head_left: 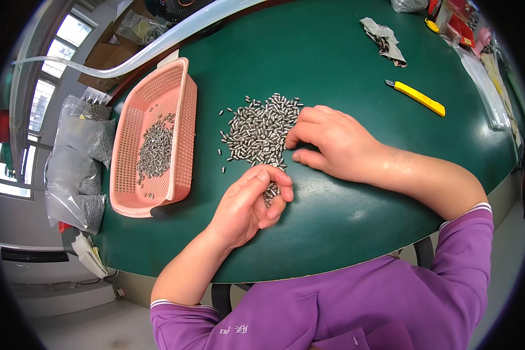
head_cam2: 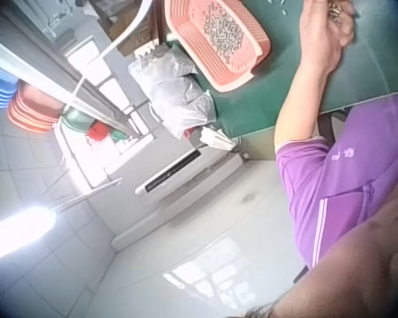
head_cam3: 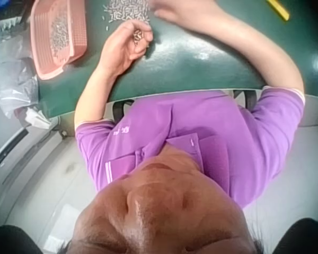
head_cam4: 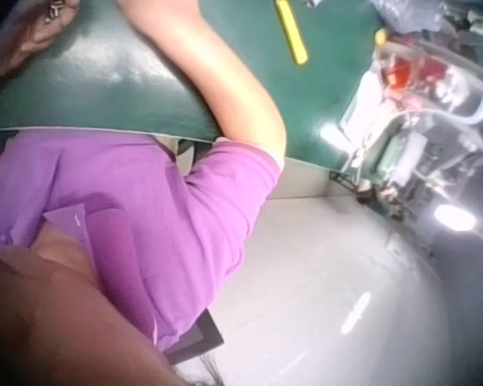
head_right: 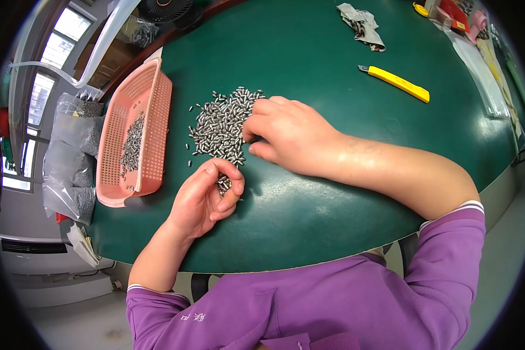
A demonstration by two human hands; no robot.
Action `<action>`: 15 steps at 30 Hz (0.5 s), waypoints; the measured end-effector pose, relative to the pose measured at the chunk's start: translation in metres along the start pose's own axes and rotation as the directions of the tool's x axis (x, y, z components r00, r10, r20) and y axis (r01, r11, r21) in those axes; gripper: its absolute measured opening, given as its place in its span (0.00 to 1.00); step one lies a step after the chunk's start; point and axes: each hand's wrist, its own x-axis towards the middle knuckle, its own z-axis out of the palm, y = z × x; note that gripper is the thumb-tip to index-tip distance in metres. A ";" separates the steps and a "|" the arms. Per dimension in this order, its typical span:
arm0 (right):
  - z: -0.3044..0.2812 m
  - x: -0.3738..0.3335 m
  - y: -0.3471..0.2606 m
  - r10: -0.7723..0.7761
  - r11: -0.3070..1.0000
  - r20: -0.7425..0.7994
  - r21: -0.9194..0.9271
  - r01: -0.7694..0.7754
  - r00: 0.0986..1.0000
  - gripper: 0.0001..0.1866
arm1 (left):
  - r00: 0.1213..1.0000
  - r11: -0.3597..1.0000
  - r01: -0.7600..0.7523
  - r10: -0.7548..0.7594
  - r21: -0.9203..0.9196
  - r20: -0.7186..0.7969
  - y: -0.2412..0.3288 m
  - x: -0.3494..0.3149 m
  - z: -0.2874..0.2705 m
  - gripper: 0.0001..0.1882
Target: Picking up small silver-colored metal components from a pile on a green workbench and placing them into a pink basket.
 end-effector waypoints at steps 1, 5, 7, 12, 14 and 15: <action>-0.002 0.001 -0.001 0.057 0.998 0.047 -0.009 -0.057 0.997 0.06 | 1.000 1.000 0.006 -0.006 0.008 -0.011 0.000 0.000 0.000 0.16; -0.004 0.000 -0.003 0.141 0.990 0.124 -0.038 -0.138 0.982 0.05 | 1.000 1.000 0.007 -0.007 -0.008 -0.003 -0.001 0.000 -0.001 0.14; -0.004 -0.001 -0.006 0.085 0.995 0.094 0.047 -0.090 0.992 0.04 | 1.000 1.000 0.005 -0.005 -0.019 -0.002 -0.002 0.001 -0.001 0.10; -0.005 0.001 -0.023 -0.068 0.959 0.008 0.275 0.063 0.998 0.05 | 1.000 1.000 0.000 0.000 0.023 -0.019 -0.004 0.001 0.001 0.07; -0.003 -0.002 -0.025 -0.073 0.961 0.020 0.269 0.065 0.997 0.06 | 1.000 0.999 -0.002 0.002 0.040 -0.009 -0.004 0.000 0.001 0.07; -0.002 -0.002 -0.026 -0.079 0.958 0.018 0.278 0.071 0.997 0.06 | 1.000 0.999 0.002 -0.002 0.050 -0.003 -0.004 0.000 0.000 0.06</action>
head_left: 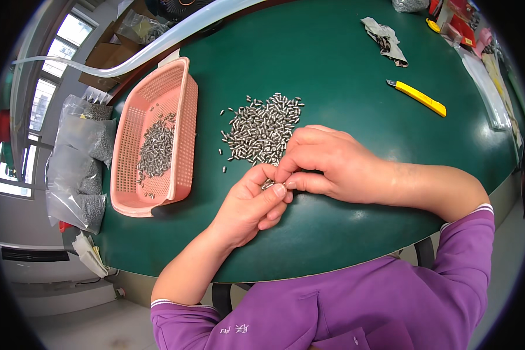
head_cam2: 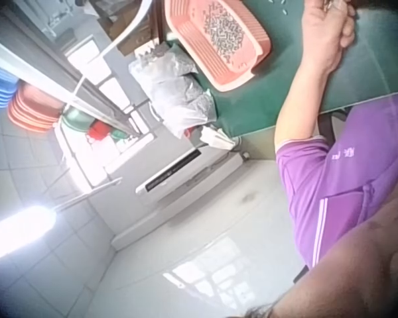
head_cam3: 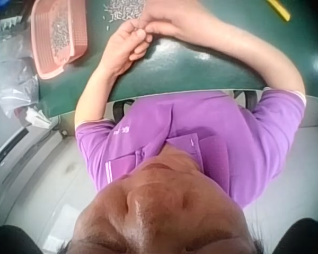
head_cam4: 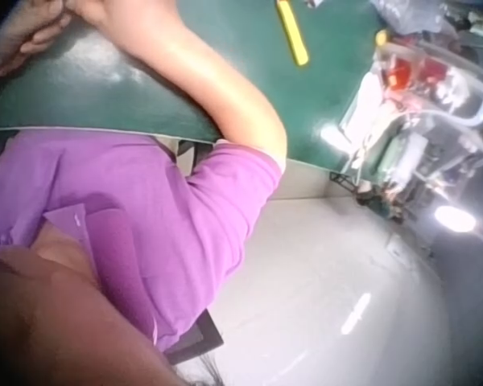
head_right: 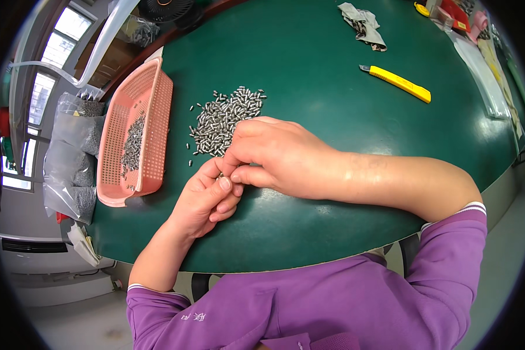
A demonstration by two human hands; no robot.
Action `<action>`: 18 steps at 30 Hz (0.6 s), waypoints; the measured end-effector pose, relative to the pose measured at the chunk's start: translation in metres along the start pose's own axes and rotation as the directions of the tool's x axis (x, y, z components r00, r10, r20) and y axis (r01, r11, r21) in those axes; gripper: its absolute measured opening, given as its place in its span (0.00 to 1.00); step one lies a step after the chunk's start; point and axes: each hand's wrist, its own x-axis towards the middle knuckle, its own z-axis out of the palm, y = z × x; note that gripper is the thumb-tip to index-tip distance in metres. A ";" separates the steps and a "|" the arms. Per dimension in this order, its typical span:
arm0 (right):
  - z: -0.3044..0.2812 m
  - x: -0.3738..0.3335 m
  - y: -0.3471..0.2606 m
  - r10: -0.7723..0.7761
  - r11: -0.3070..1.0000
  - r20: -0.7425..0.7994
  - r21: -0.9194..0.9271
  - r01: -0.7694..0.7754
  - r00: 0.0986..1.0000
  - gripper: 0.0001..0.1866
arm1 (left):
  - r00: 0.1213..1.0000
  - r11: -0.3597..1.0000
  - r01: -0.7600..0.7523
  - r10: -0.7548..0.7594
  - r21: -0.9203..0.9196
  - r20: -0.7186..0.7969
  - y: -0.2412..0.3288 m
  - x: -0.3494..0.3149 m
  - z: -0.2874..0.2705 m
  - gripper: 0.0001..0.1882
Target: Picking up small silver-colored metal components from a pile on a green workbench and placing them into a pink basket.
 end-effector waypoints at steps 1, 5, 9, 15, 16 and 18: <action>0.000 0.000 0.000 -0.007 1.000 -0.001 0.009 0.007 1.000 0.06 | 1.000 1.000 0.004 -0.004 0.010 0.006 0.000 0.000 0.000 0.06; -0.001 0.002 0.004 0.000 1.000 -0.074 -0.015 -0.001 0.997 0.06 | 0.999 0.999 0.031 -0.032 -0.027 -0.026 0.003 0.001 0.002 0.06; -0.006 0.005 0.016 0.001 0.995 -0.131 -0.095 -0.013 0.991 0.08 | 0.999 0.995 0.034 -0.035 -0.094 -0.014 0.003 0.001 0.000 0.10; -0.010 0.003 0.028 0.041 0.962 -0.143 -0.261 -0.078 0.989 0.12 | 1.000 0.996 0.025 -0.027 -0.083 -0.015 0.005 0.000 0.000 0.15; -0.011 0.002 0.029 0.060 0.955 -0.126 -0.281 -0.094 0.990 0.13 | 1.000 0.996 0.015 -0.015 -0.084 -0.006 0.005 -0.001 0.000 0.16; -0.010 0.001 0.031 0.081 0.947 -0.110 -0.303 -0.111 0.991 0.14 | 1.000 0.996 0.004 -0.004 -0.088 0.006 0.004 0.000 -0.002 0.17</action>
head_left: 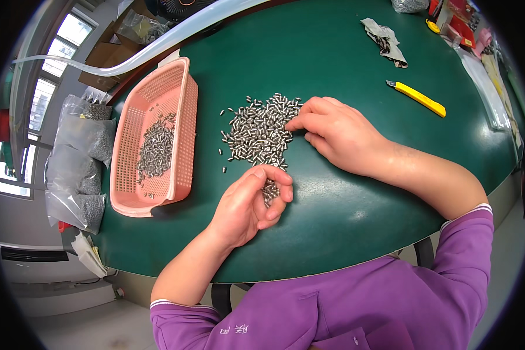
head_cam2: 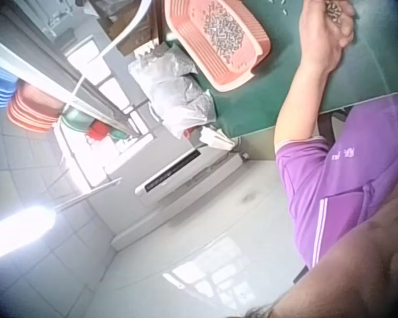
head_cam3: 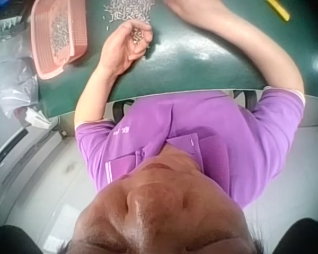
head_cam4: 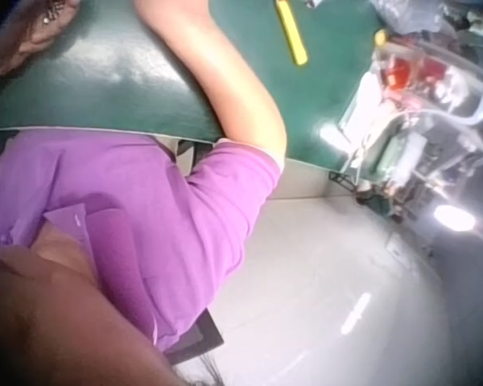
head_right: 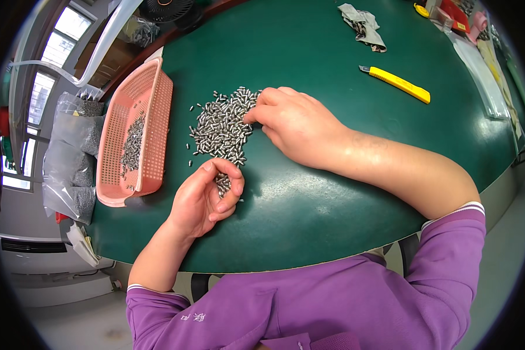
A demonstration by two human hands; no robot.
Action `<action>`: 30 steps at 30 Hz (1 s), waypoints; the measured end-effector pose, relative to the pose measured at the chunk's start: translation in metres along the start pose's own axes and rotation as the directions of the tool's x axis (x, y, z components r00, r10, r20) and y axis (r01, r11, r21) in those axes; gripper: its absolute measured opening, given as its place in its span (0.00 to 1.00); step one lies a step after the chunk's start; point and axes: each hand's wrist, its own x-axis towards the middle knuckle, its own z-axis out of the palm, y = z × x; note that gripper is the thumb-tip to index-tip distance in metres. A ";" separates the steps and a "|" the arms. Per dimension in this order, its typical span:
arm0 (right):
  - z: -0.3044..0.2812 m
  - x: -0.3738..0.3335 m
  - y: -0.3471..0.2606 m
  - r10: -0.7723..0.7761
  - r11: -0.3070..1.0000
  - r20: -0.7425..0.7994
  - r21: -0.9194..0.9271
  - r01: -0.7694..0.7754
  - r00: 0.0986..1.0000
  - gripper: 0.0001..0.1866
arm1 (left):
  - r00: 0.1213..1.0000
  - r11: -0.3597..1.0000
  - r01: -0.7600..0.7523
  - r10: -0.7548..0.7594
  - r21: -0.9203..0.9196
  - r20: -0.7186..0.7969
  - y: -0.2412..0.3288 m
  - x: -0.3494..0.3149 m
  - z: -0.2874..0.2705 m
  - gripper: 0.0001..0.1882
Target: Picking up small silver-colored metal components from a pile on a green workbench and placing them into a pink basket.
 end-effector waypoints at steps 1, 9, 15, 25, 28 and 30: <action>0.002 -0.001 0.001 -0.005 1.000 0.013 -0.020 0.005 1.000 0.14 | 1.000 1.000 -0.010 0.010 -0.004 0.012 0.000 0.000 0.000 0.17; 0.004 -0.006 -0.005 -0.051 0.999 0.081 -0.013 0.053 0.995 0.12 | 1.000 1.000 -0.002 0.003 0.026 -0.016 0.000 0.000 0.000 0.16; -0.002 -0.003 -0.008 -0.030 0.999 0.121 0.021 0.028 0.992 0.09 | 1.000 1.000 -0.004 0.004 0.023 -0.019 0.000 0.000 0.001 0.16; -0.001 -0.002 -0.018 -0.040 0.964 0.066 0.266 0.021 0.997 0.04 | 0.999 0.998 0.019 -0.016 0.067 -0.041 -0.002 0.002 0.003 0.08; 0.000 -0.002 -0.030 -0.108 0.936 0.074 0.344 0.076 0.991 0.05 | 0.999 0.997 0.011 -0.008 0.083 -0.036 -0.003 0.001 0.005 0.06; 0.000 -0.004 -0.032 -0.108 0.936 0.096 0.345 0.068 0.990 0.05 | 0.999 0.995 0.013 -0.010 0.097 -0.032 -0.003 0.001 0.005 0.05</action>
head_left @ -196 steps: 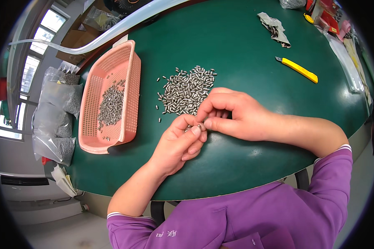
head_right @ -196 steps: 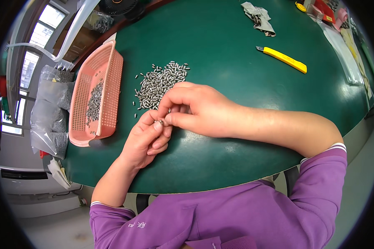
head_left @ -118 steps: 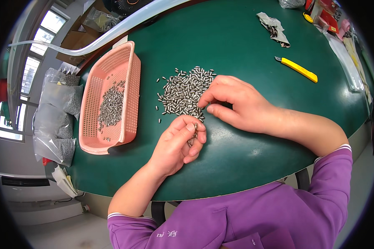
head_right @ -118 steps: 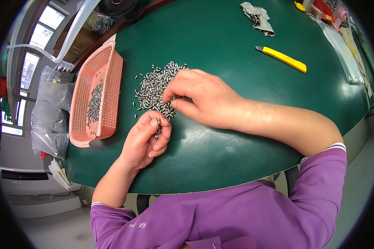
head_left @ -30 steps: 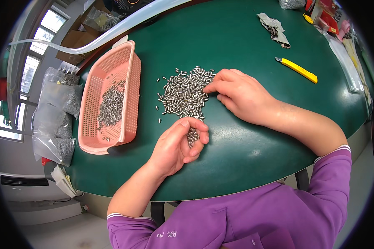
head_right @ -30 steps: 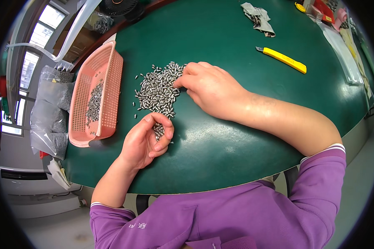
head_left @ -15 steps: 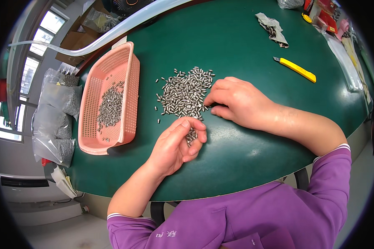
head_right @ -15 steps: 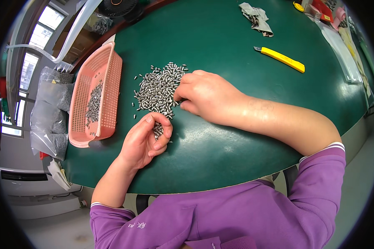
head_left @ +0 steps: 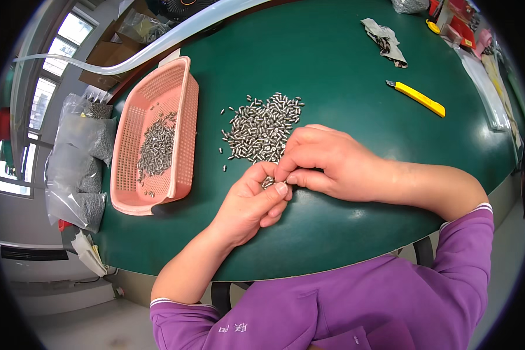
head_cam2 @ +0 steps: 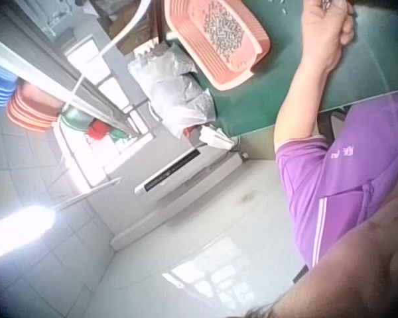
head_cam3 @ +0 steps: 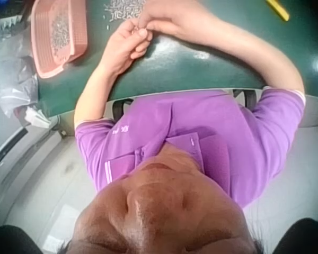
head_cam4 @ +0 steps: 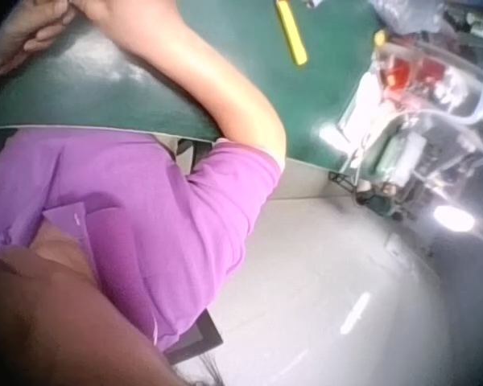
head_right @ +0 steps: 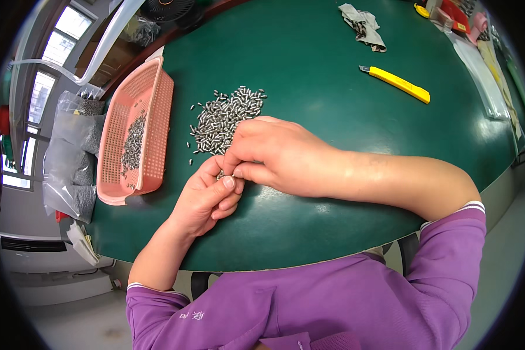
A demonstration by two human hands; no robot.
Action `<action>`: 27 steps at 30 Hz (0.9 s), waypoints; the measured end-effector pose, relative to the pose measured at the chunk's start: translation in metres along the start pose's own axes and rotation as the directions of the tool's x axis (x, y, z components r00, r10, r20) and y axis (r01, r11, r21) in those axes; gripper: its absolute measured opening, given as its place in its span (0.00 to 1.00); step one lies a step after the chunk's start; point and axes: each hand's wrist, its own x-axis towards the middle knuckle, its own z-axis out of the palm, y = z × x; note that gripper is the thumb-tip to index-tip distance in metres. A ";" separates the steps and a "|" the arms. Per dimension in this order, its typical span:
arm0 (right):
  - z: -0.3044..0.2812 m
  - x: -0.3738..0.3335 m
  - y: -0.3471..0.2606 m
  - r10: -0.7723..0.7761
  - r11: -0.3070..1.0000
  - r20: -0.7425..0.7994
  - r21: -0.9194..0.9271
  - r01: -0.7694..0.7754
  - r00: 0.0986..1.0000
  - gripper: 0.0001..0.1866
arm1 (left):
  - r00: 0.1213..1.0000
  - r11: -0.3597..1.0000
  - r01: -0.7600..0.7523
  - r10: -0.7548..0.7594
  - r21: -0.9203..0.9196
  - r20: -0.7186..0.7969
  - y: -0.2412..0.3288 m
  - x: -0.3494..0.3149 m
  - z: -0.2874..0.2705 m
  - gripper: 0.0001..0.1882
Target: Picking up small silver-colored metal components from a pile on a green workbench and placing them into a pink basket.
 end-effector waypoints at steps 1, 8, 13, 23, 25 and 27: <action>0.001 0.000 0.001 -0.015 1.000 -0.027 -0.010 0.015 1.000 0.05 | 1.000 1.000 0.001 -0.001 0.014 0.004 0.000 0.000 0.000 0.04; -0.012 0.002 0.013 0.124 0.935 -0.081 -0.325 -0.144 0.989 0.09 | 1.000 0.995 -0.002 0.003 -0.097 0.008 0.000 0.001 -0.003 0.07; -0.008 -0.001 0.020 0.207 0.915 -0.035 -0.348 -0.206 0.978 0.11 | 1.000 0.997 0.017 -0.018 -0.073 -0.017 0.002 0.000 -0.001 0.11; 0.001 0.002 0.026 0.147 0.936 -0.026 -0.320 -0.148 0.989 0.05 | 0.999 0.997 0.029 -0.030 -0.065 -0.020 0.003 0.001 -0.003 0.11; 0.000 0.002 0.024 0.139 0.959 -0.045 -0.241 -0.146 0.989 0.04 | 0.999 0.998 0.032 -0.032 -0.055 -0.013 0.003 0.001 -0.003 0.12; -0.001 0.003 0.018 0.132 0.978 -0.060 -0.157 -0.140 0.989 0.04 | 1.000 0.999 0.005 -0.005 -0.044 -0.021 0.002 0.000 0.000 0.12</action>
